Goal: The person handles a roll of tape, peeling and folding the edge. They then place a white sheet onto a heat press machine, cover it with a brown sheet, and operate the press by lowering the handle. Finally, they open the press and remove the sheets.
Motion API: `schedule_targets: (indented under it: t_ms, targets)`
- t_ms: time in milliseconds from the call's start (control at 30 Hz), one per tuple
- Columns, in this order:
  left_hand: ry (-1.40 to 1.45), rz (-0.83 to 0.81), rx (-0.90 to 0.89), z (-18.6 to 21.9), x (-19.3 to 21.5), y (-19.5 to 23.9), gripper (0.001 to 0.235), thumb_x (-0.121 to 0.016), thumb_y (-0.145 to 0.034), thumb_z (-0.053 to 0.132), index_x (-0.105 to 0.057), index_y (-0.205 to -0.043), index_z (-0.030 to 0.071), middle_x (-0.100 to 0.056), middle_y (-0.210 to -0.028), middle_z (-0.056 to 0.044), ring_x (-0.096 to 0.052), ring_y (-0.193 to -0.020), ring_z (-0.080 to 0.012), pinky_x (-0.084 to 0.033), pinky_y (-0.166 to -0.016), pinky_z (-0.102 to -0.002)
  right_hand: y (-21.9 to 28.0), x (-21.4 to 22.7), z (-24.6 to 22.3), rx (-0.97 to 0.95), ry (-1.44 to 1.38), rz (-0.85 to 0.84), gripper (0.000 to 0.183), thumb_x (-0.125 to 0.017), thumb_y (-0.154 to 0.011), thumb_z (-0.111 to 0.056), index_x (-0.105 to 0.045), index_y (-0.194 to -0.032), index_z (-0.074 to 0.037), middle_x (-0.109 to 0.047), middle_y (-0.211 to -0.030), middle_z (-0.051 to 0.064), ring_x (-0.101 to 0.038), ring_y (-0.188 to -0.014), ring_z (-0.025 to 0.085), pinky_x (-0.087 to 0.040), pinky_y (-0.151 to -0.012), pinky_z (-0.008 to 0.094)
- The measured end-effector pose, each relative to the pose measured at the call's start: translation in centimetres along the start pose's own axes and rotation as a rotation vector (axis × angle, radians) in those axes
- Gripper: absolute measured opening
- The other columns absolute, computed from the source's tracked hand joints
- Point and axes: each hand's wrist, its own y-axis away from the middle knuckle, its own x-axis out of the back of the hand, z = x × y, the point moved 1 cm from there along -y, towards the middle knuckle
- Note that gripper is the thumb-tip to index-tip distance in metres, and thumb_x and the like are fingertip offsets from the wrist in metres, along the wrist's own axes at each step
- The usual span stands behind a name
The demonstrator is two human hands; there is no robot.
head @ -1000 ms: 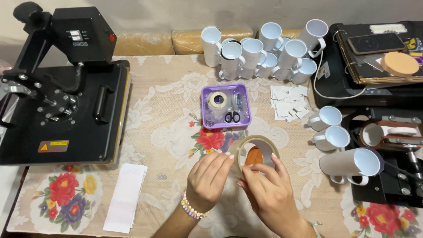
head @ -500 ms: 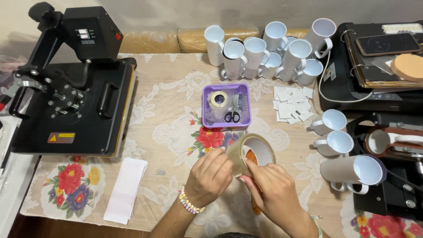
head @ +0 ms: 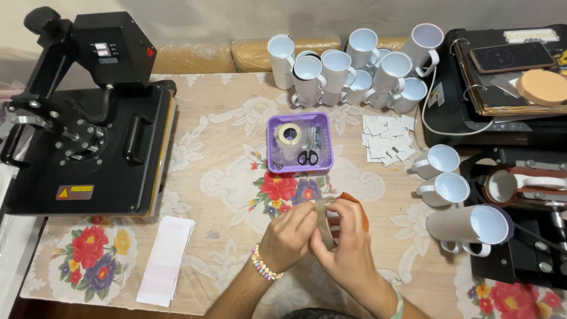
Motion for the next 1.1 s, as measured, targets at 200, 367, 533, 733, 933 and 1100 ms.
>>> schedule_targets:
  t_ms: [200, 367, 533, 733, 933, 1100]
  targets:
    - [0.052, 0.010, 0.122, -0.5, -0.4, 1.1, 0.022, -0.045, -0.093, -0.004, -0.061, -0.109, -0.008, -0.064, -0.116, -0.022, -0.069, -0.100, -0.0361, -0.058, -0.086, -0.041, -0.4, -1.1, 0.0, 0.080, -0.040, -0.048, 0.037, -0.061, -0.093, -0.015, -0.049, -0.127, -0.006, -0.055, -0.135, 0.015, -0.057, -0.127, 0.029, -0.058, -0.087, 0.036]
    - [-0.039, 0.030, 0.050, 0.3, 0.1, 1.3, 0.017, -0.048, -0.095, -0.005, -0.062, -0.104, -0.010, -0.066, -0.111, -0.026, -0.071, -0.085, -0.0358, -0.060, -0.076, -0.041, -0.6, -1.3, 0.2, 0.103, 0.038, -0.001, 0.033, -0.060, -0.095, -0.013, -0.049, -0.125, -0.004, -0.054, -0.135, 0.016, -0.060, -0.122, 0.030, -0.059, -0.077, 0.038]
    - [-0.045, -0.033, 0.133, 0.6, 1.6, 0.3, 0.016, -0.049, -0.097, 0.000, -0.061, -0.108, -0.001, -0.063, -0.111, -0.019, -0.067, -0.103, -0.0358, -0.055, -0.085, -0.043, -0.5, -1.5, 0.7, 0.130, -0.003, 0.089, 0.006, -0.062, -0.092, -0.007, -0.064, -0.097, -0.009, -0.062, -0.120, 0.013, -0.066, -0.108, 0.022, -0.056, -0.078, 0.031]
    - [0.396, -0.005, 0.514, -1.1, 1.9, -0.4, 0.049, -0.075, -0.089, 0.022, -0.055, -0.129, 0.004, -0.065, -0.126, -0.012, -0.062, -0.120, -0.0282, -0.049, -0.102, -0.038, -0.3, -1.2, 0.5, -0.009, -0.258, 0.180, 0.011, -0.063, -0.095, -0.016, -0.066, -0.097, -0.006, -0.061, -0.104, 0.012, -0.062, -0.081, 0.015, -0.047, -0.062, 0.024]
    - [0.463, 0.135, 0.469, -0.3, 1.9, -0.8, 0.003, -0.071, -0.090, 0.007, -0.070, -0.089, 0.005, -0.071, -0.094, -0.007, -0.068, -0.098, -0.0232, -0.053, -0.090, -0.034, 0.1, -1.7, 0.6, 0.001, -0.199, 0.253, 0.008, -0.066, -0.094, -0.013, -0.068, -0.097, -0.006, -0.059, -0.099, 0.012, -0.062, -0.096, 0.021, -0.050, -0.085, 0.030]
    - [0.309, 0.123, 0.358, -0.4, 0.9, 0.3, 0.009, -0.056, -0.097, 0.003, -0.065, -0.098, 0.000, -0.070, -0.099, -0.013, -0.068, -0.093, -0.0281, -0.054, -0.086, -0.038, 0.1, -1.8, 0.2, 0.006, -0.147, 0.247, 0.008, -0.068, -0.093, -0.013, -0.067, -0.098, -0.007, -0.059, -0.100, 0.010, -0.062, -0.093, 0.020, -0.050, -0.081, 0.029]
